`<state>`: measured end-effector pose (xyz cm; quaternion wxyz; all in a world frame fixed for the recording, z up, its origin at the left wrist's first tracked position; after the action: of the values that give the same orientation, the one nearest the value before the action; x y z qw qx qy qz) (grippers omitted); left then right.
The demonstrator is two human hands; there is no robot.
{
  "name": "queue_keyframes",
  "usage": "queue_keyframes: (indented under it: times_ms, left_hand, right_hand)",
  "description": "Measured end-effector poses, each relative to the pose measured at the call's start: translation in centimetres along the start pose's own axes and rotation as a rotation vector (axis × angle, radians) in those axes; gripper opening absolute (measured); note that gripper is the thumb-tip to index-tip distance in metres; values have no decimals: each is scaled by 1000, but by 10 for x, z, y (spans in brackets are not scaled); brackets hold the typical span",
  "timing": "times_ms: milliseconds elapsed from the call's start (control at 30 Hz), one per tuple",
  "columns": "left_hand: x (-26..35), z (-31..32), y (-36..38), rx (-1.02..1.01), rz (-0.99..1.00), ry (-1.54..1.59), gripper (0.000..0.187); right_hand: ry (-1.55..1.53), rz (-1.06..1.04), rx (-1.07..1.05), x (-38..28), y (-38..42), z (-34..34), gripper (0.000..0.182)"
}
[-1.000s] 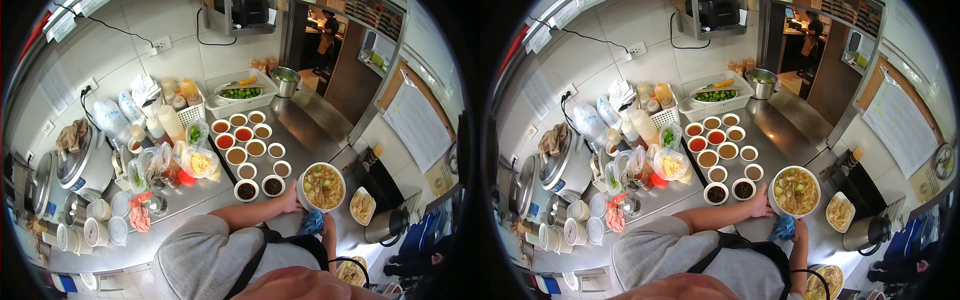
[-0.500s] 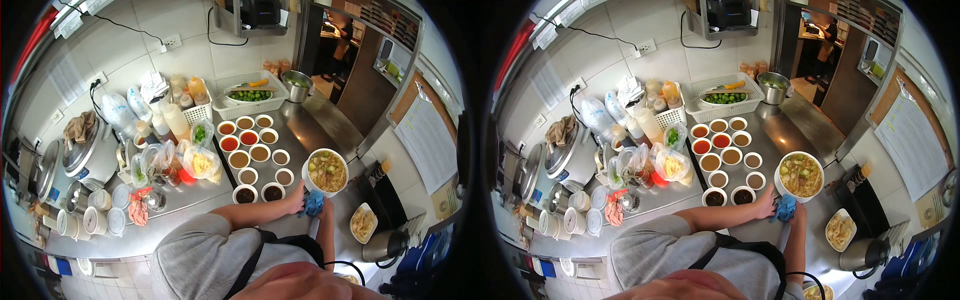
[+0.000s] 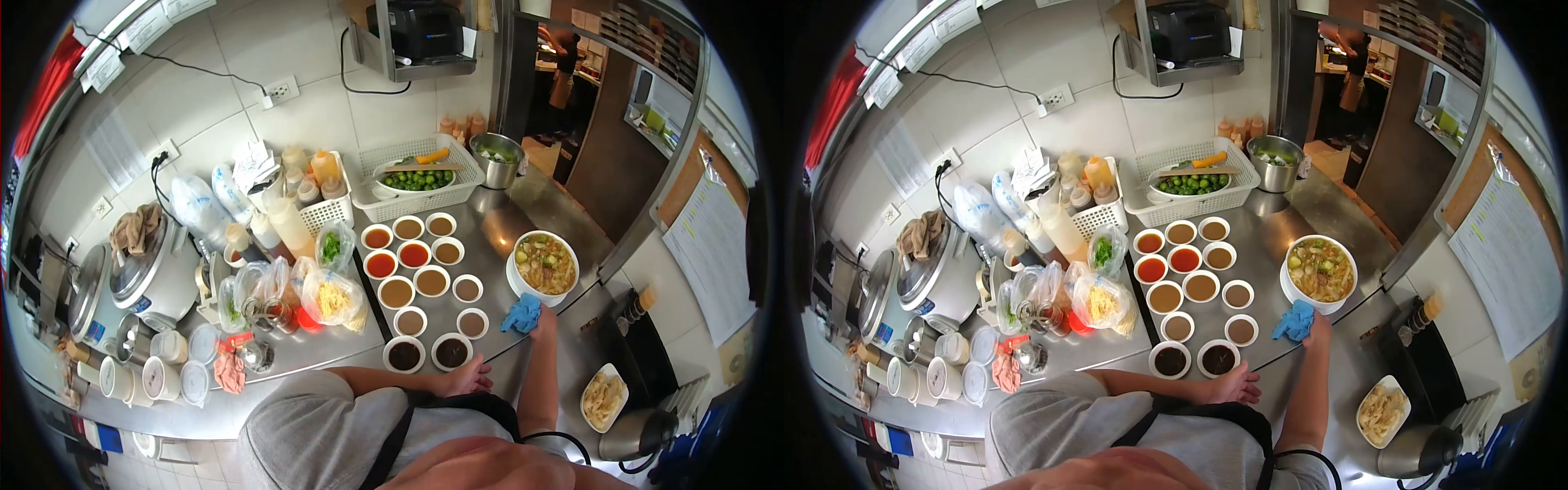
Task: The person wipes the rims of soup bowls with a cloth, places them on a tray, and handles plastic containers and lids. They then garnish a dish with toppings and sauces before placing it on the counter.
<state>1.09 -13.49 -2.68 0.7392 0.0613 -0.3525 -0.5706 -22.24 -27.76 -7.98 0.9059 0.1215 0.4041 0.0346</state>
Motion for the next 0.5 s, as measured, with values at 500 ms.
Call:
queue_keyframes:
  times_ms: [500]
  left_hand:
    - [-22,-41,-29,-46,74,-62,62]
  right_hand:
    - [-59,-28,49,-21,-98,12,22]
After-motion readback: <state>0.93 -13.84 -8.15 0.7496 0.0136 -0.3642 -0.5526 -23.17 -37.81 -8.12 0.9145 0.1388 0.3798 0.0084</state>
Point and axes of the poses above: each hand's wrist, its own y-axis away from the middle knuckle, its own z-axis out of the palm, x = y × z, the point moved 1 cm from there along -y, towards the middle knuckle, and after that the axes turned 6 degrees about -x, right-handed, at the moved point
